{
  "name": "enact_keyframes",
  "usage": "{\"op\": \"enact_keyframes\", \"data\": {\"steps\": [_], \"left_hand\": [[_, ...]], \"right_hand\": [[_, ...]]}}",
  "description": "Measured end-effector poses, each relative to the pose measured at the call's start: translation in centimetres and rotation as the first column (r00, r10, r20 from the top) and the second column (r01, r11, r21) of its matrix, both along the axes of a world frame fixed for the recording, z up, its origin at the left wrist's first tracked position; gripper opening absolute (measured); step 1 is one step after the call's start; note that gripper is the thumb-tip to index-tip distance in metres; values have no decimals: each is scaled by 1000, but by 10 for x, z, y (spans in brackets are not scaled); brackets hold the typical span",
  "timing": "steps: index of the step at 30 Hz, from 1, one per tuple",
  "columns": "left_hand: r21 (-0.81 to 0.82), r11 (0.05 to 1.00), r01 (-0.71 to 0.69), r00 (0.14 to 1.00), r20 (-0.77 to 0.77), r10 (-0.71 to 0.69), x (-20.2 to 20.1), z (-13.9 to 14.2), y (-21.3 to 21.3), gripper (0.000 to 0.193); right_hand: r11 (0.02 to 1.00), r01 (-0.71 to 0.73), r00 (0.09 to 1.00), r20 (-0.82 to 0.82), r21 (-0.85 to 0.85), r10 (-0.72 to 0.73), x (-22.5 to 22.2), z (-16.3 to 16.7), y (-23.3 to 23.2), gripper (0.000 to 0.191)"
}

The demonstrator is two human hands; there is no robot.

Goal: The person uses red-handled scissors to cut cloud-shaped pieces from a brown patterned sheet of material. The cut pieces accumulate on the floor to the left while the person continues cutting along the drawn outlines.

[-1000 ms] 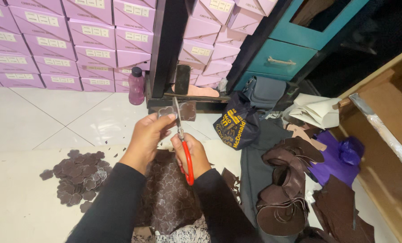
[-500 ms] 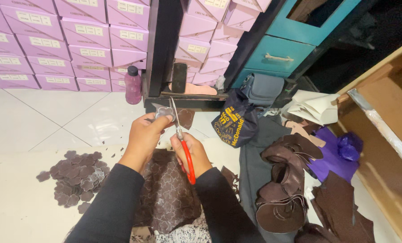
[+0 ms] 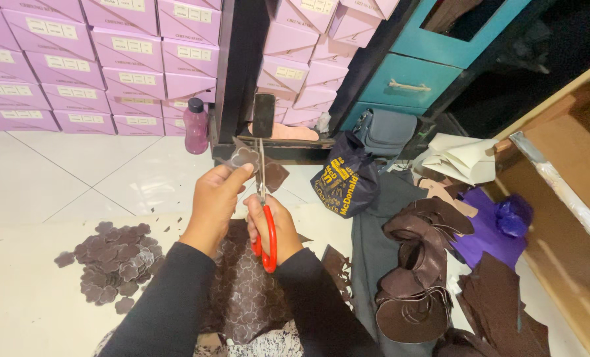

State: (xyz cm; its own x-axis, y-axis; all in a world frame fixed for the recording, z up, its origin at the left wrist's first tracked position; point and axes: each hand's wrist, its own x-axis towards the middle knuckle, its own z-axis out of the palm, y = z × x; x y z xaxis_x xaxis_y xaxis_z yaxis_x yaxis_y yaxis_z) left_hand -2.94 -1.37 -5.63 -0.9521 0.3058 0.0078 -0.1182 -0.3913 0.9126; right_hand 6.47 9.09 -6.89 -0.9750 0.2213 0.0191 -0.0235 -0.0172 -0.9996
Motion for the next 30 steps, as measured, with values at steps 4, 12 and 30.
{"op": "enact_keyframes", "data": {"steps": [4, 12, 30], "left_hand": [[-105, 994, -38, 998, -52, 33, 1, -1, 0, 26], [-115, 989, -89, 979, -195, 65, -1, 0, -2, 22], [-111, 992, -65, 990, -132, 50, -5, 3, -7, 21]], "right_hand": [[998, 15, 999, 33, 60, -17, -2, -9, 5, 40], [998, -15, 998, 63, 54, 11, 1, -10, 14, 39], [993, -49, 992, 118, 107, 36, 8, 17, 7, 47]]}}
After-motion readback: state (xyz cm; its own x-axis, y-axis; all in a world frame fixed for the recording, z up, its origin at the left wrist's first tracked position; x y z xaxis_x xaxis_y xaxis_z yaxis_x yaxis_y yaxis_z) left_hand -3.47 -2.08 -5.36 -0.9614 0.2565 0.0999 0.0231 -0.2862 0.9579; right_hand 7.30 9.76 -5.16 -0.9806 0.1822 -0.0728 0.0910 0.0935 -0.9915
